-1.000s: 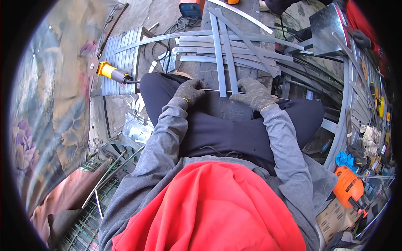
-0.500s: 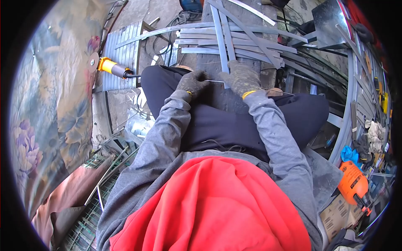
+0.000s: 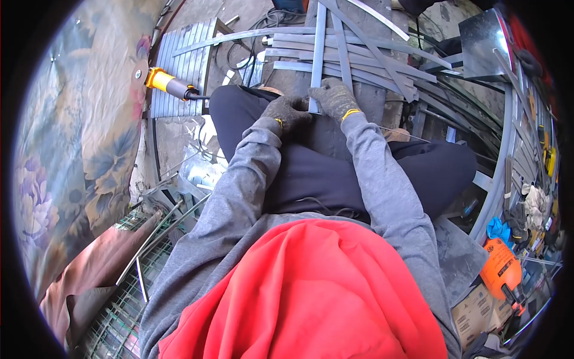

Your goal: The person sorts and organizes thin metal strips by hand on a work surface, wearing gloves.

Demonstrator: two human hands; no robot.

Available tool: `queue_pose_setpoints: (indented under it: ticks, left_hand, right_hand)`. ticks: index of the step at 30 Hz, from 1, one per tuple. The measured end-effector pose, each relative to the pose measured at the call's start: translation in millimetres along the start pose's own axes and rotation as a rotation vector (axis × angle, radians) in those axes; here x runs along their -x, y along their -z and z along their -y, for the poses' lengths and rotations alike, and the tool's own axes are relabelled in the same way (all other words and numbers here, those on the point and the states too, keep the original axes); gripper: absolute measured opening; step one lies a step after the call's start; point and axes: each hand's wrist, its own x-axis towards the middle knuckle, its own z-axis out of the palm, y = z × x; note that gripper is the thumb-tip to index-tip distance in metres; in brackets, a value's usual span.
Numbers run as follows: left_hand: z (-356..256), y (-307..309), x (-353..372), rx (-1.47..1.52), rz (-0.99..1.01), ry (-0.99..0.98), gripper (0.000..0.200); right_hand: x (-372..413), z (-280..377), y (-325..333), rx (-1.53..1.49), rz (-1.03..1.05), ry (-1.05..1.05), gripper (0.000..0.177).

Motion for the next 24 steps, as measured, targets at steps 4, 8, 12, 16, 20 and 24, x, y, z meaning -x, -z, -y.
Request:
queue_pose_setpoints:
  ticks: [4,8,12,16,20,24]
  left_hand:
    - [-4,7,3,0.019,0.08,0.032,0.034]
    - [2,4,2,0.042,0.06,0.011,0.033]
    - [7,2,0,0.08,0.048,0.026,0.032]
    - [-9,8,7,0.07,0.074,0.067,0.032]
    - [-5,9,5,0.076,0.115,0.065,0.03]
    - [2,9,4,0.173,0.144,0.042,0.027]
  right_hand:
    - [-7,-3,-4,-0.21,-0.021,0.039,0.028]
    - [7,9,10,-0.318,0.122,-0.038,0.031]
    - [4,8,11,-0.35,0.185,-0.039,0.028]
    - [6,8,13,-0.262,0.216,0.006,0.026]
    - [10,6,12,-0.379,0.199,-0.014,0.027]
    - [1,1,6,-0.31,0.19,-0.002,0.027]
